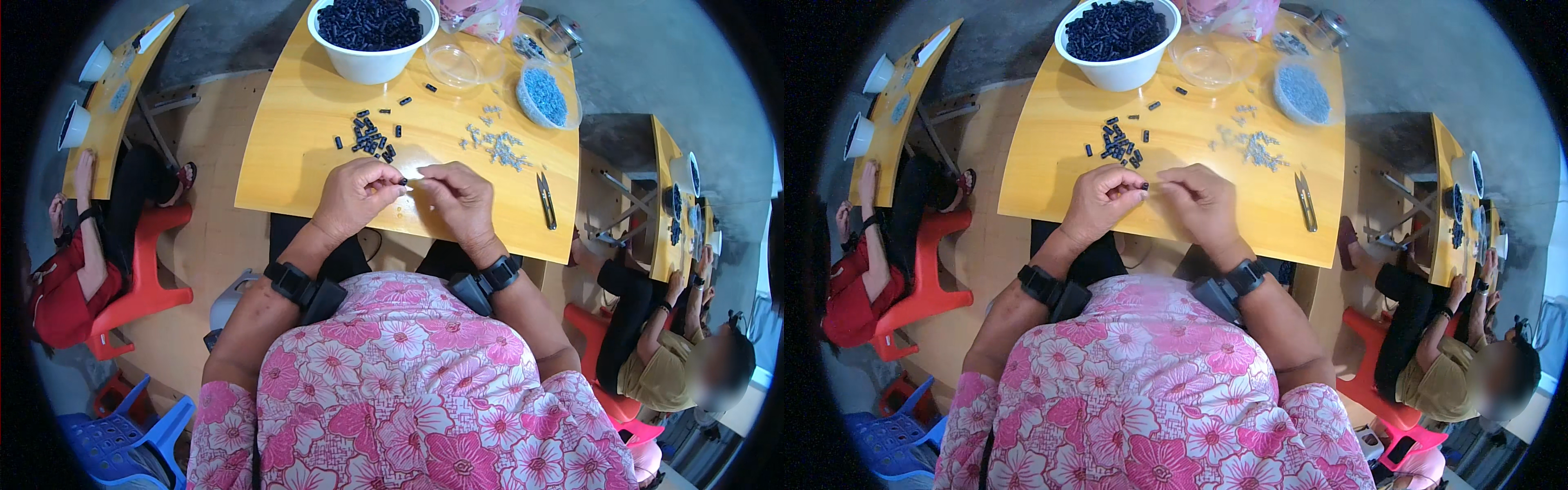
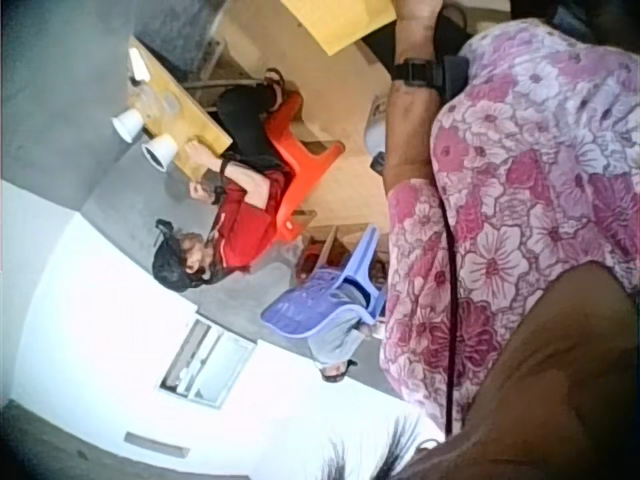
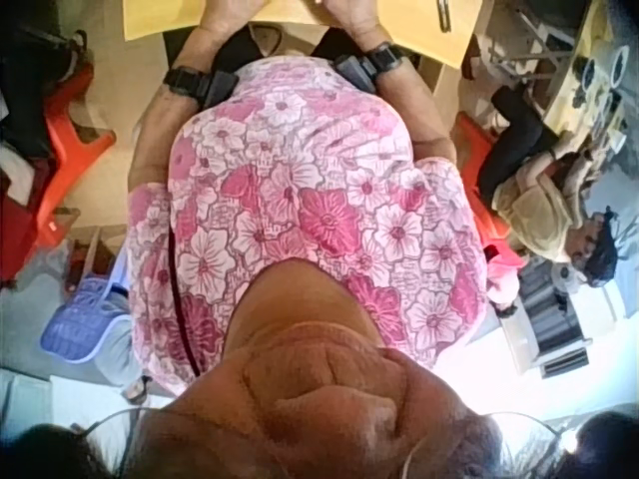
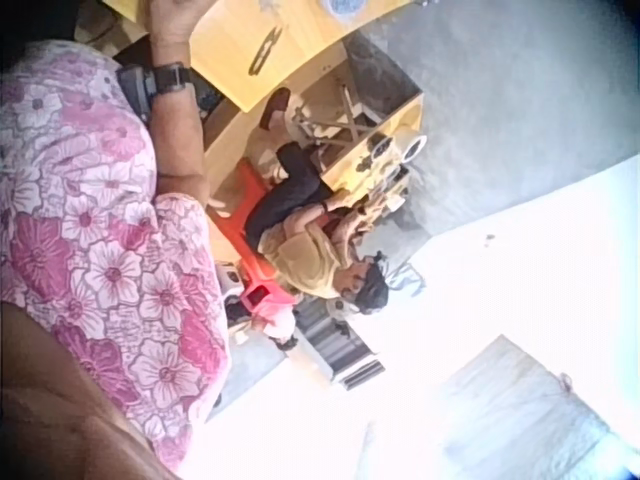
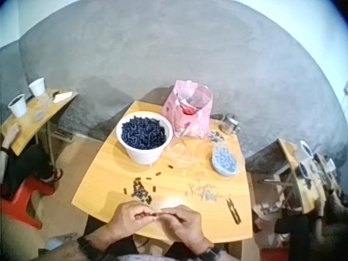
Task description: Manually assembling small black plastic components by hand at a workbench.
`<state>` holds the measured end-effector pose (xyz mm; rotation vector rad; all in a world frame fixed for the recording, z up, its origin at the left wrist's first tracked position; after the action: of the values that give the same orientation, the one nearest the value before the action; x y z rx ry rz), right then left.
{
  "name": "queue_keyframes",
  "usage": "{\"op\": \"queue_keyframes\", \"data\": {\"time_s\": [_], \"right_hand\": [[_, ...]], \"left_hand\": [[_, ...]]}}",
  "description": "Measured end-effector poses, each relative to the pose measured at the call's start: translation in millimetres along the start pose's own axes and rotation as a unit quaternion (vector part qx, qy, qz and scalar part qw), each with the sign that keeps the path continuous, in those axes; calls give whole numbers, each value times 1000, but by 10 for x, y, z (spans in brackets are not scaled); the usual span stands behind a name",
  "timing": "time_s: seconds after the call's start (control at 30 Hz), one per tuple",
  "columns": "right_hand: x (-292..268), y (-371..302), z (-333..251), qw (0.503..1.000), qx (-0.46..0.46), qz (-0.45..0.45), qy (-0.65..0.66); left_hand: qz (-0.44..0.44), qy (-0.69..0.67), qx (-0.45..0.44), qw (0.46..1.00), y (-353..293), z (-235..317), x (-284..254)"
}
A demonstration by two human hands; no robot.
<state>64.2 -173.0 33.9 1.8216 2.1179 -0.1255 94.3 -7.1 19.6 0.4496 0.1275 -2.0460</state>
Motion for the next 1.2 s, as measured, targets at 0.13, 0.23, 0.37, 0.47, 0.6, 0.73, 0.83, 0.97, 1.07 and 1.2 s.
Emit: {"op": "queue_keyframes", "data": {"time_s": [0.13, 0.23, 0.37, 0.47, 0.6, 0.73, 0.83, 0.97, 1.07, 1.2], "right_hand": [[-395, -5, 64, 975, 71, 136, -162], [-506, 96, 9, 958, 72, 140, -238], [-564, 184, 87, 947, 84, 130, -282], [-543, 216, 89, 944, 94, 119, -293], [-534, 226, 155, 924, 76, 118, -356], [-531, 221, 176, 921, 81, 112, -364], [-531, 202, 168, 923, 89, 92, -362], [-528, 166, 230, 936, 105, 80, -326], [-504, 144, 190, 937, 82, 75, -332], [-500, 121, 193, 944, 91, 69, -310]], "left_hand": [[6, -8, -14, 1000, -13, -2, -39], [-3, -4, -10, 1000, -4, -2, -30], [-2, 9, 6, 1000, 11, 45, -29], [-1, 6, 7, 1000, -1, 26, -31], [-4, 9, 8, 1000, -14, 45, -28], [1, 14, 16, 1000, -18, 28, -28], [-5, 13, 12, 1000, -15, 43, -32], [-5, 16, 11, 1000, -5, 26, -29], [0, 11, 9, 1000, -3, 32, -37], [-1, 8, 10, 1000, -14, 20, -32]]}}
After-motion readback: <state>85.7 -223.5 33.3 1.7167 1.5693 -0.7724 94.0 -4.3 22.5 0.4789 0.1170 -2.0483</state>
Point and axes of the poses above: each hand's wrist, its own y-axis towards the middle knuckle, its own x-axis out of the palm, z = x × y, the point moved 7 cm from there along y, towards the middle knuckle, and after that the axes turned 8 degrees about -z, right-handed, at the moved point
